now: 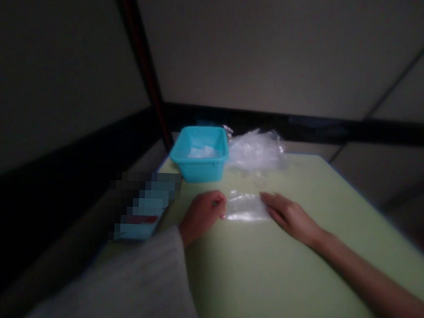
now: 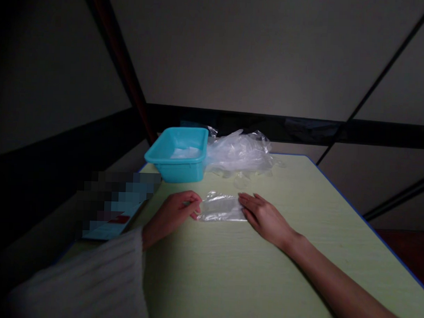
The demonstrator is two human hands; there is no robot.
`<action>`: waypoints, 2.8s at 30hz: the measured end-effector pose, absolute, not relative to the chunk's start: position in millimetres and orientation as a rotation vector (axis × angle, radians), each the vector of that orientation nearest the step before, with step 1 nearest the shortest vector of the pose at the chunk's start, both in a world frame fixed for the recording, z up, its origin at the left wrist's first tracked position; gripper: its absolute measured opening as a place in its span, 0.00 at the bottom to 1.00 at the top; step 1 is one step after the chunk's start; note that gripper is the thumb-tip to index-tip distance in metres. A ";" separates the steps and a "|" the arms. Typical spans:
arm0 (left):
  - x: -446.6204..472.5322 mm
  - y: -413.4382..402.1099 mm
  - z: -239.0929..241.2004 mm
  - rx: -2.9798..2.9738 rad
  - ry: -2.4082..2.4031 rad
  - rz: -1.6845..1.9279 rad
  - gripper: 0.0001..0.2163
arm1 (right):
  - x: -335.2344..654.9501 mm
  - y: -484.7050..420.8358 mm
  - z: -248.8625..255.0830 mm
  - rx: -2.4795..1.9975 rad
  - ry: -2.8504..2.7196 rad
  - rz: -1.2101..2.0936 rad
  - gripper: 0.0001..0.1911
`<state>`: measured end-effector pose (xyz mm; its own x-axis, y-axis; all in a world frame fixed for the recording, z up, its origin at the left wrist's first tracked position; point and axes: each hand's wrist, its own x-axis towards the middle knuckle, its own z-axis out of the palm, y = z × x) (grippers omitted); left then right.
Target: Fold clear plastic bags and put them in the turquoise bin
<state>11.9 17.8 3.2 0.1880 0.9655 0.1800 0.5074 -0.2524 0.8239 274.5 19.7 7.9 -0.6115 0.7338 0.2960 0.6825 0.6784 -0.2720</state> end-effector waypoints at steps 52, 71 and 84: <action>96.1 -14.3 9.5 2.650 1.204 0.654 0.27 | 264.1 13.6 -7.2 -1.280 -2.730 -0.006 0.29; 59.0 9.4 -4.4 2.825 1.509 0.298 0.33 | 265.6 12.7 -12.0 -1.284 -2.717 -0.153 0.28; 33.7 16.1 -4.1 2.781 1.566 0.239 0.32 | 262.6 11.7 -5.8 -1.298 -2.708 -0.077 0.28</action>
<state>33.7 16.1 -4.1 0.5102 0.8453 0.1585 0.8541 -0.5197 0.0221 262.6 11.7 -5.8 -0.6191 0.7717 0.1460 0.7787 0.6272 -0.0134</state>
